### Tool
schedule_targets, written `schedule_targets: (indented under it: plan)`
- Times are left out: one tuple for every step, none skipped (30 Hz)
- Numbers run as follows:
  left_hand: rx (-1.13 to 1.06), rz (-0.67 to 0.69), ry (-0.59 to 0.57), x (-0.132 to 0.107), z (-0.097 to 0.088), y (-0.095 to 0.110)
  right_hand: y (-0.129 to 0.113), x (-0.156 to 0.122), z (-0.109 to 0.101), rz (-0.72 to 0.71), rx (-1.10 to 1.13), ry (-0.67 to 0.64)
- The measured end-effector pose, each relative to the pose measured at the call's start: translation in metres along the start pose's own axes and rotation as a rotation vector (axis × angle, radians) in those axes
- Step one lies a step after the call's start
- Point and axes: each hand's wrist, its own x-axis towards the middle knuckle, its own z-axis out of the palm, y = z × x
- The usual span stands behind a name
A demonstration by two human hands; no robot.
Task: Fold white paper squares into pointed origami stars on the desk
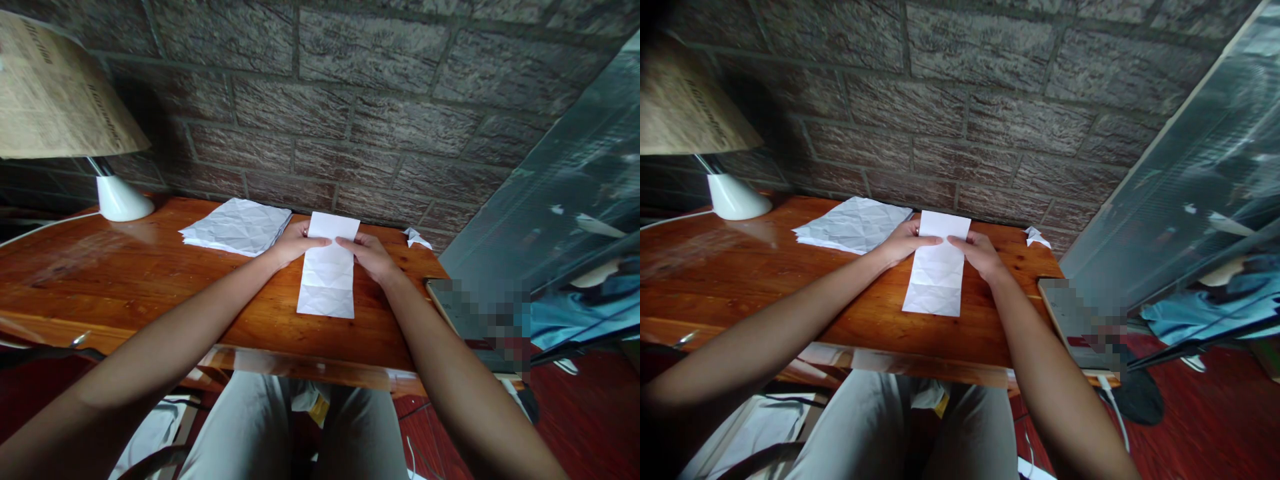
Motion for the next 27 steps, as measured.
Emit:
schedule_targets:
  plan:
    - [0.0,-0.002,-0.005,0.0,0.0003,-0.0003,-0.0001,0.0,0.0002,0.0,0.01,-0.001]
    - [-0.003,-0.002,-0.001,0.0002,0.0005,-0.0007,0.0,0.0001,0.0003,0.001,0.019,-0.001]
    - [-0.008,0.0,0.009,0.0005,0.0005,-0.0012,0.0001,0.0003,0.0004,0.003,0.026,0.0]
    - [-0.017,0.002,0.024,0.0009,0.0005,-0.0015,0.0003,0.0006,0.0004,0.004,0.032,0.003]
    - [-0.029,0.0,0.037,0.0014,0.0005,-0.0017,0.0006,0.0009,0.0002,0.003,0.037,0.011]
    - [-0.043,-0.004,0.045,0.0019,0.0003,-0.0017,0.0009,0.0013,0.0,0.0,0.041,0.024]
    - [-0.057,-0.011,0.048,0.0023,0.0002,-0.0014,0.0011,0.0016,-0.0003,-0.002,0.043,0.039]
    - [-0.068,-0.02,0.046,0.0025,0.0001,-0.0009,0.0013,0.0019,-0.0007,0.0,0.043,0.052]
    - [-0.074,-0.025,0.042,0.0024,0.0001,-0.0001,0.0015,0.002,-0.001,0.003,0.042,0.062]
    - [-0.073,-0.024,0.037,0.0022,0.0001,0.0006,0.0015,0.002,-0.0013,0.006,0.038,0.067]
    - [-0.064,-0.018,0.033,0.0017,0.0003,0.0013,0.0015,0.002,-0.0014,0.009,0.031,0.067]
    - [-0.051,-0.009,0.027,0.0012,0.0005,0.0018,0.0015,0.0018,-0.0014,0.01,0.022,0.065]
    - [-0.035,-0.002,0.016,0.0006,0.0008,0.002,0.0015,0.0017,-0.0012,0.008,0.014,0.063]
    - [-0.02,0.003,0.0,0.0002,0.0011,0.0018,0.0015,0.0015,-0.0008,0.004,0.009,0.063]
    - [-0.008,0.004,-0.021,-0.0001,0.0012,0.0011,0.0015,0.0015,-0.0004,-0.001,0.006,0.067]
    - [-0.002,0.003,-0.042,-0.0001,0.0013,0.0001,0.0016,0.0016,0.0,-0.008,0.006,0.077]
    - [-0.002,0.002,-0.062,0.0002,0.0013,-0.0013,0.0017,0.0018,0.0003,-0.016,0.008,0.093]
    - [-0.006,0.0,-0.077,0.0006,0.0012,-0.0027,0.0018,0.002,0.0007,-0.024,0.007,0.115]
    - [-0.01,-0.003,-0.09,0.0012,0.001,-0.0042,0.0018,0.0022,0.0009,-0.029,0.003,0.138]
    - [-0.013,-0.005,-0.099,0.0018,0.0006,-0.0055,0.0017,0.0024,0.001,-0.031,-0.005,0.157]
    - [-0.015,-0.007,-0.105,0.0024,0.0002,-0.0066,0.0015,0.0025,0.0011,-0.031,-0.015,0.166]
    - [-0.015,-0.008,-0.106,0.0028,-0.0002,-0.0073,0.0012,0.0024,0.0012,-0.03,-0.027,0.163]
    - [-0.013,-0.01,-0.105,0.0031,-0.0005,-0.0077,0.0007,0.0022,0.0013,-0.028,-0.037,0.151]
    - [-0.01,-0.01,-0.101,0.0032,-0.0008,-0.0078,0.0002,0.0017,0.0014,-0.028,-0.044,0.135]
    - [-0.007,-0.011,-0.092,0.0032,-0.001,-0.0076,-0.0005,0.0012,0.0016,-0.028,-0.047,0.12]
    - [-0.007,-0.012,-0.081,0.0031,-0.001,-0.0073,-0.0013,0.0005,0.0019,-0.028,-0.046,0.11]
    - [-0.009,-0.016,-0.07,0.003,-0.0009,-0.0068,-0.0021,-0.0002,0.0022,-0.028,-0.042,0.105]
